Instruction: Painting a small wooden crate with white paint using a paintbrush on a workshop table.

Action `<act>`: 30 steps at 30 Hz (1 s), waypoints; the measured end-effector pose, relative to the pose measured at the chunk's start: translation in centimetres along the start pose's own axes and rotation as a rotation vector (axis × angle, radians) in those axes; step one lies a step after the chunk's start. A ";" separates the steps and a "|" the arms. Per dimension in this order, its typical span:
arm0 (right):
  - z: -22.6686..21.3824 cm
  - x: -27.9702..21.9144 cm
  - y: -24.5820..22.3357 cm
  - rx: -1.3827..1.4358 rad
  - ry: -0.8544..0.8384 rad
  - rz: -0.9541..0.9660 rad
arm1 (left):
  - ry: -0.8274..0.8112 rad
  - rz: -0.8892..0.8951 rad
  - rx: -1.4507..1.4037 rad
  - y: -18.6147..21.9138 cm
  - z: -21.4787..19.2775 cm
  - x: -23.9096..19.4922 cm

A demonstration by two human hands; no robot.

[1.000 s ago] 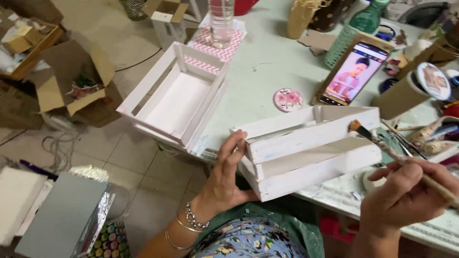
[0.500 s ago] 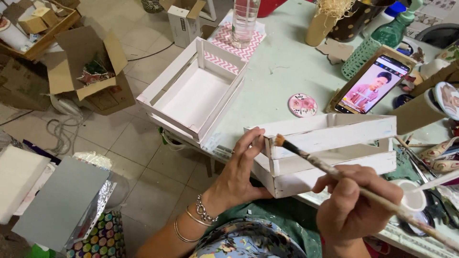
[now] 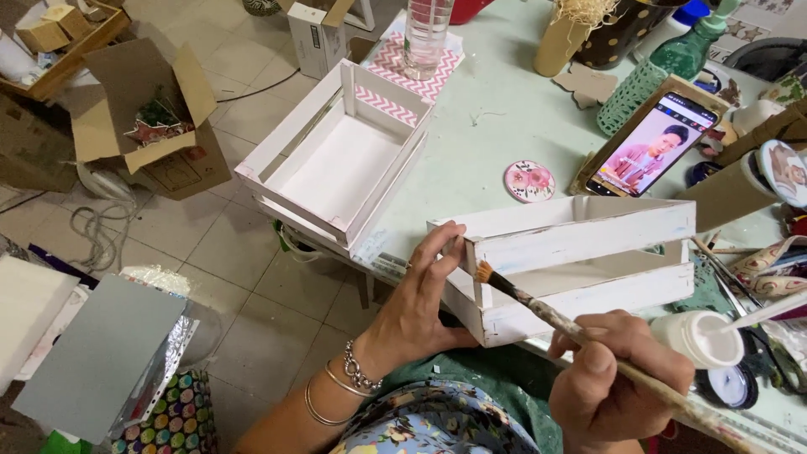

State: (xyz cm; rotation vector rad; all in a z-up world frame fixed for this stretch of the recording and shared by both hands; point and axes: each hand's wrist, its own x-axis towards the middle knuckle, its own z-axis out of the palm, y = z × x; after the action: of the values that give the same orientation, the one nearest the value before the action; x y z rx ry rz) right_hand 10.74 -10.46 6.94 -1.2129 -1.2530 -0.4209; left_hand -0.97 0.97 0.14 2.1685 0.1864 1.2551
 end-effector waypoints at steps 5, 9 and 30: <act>-0.7 0.1 1.7 -0.024 0.001 -0.082 | 0.014 0.025 0.042 0.0 0.1 0.0; -0.7 1.4 0.5 -0.133 0.036 0.034 | 0.002 0.016 0.029 0.2 0.0 0.1; -1.7 0.9 1.2 0.023 -0.095 0.040 | 0.001 -0.017 -0.004 0.2 0.1 0.4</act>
State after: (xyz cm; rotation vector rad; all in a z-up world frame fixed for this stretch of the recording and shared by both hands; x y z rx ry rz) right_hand 12.81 -11.14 7.40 -1.2489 -1.3091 -0.3221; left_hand -0.70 0.86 0.50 2.1585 0.2027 1.2458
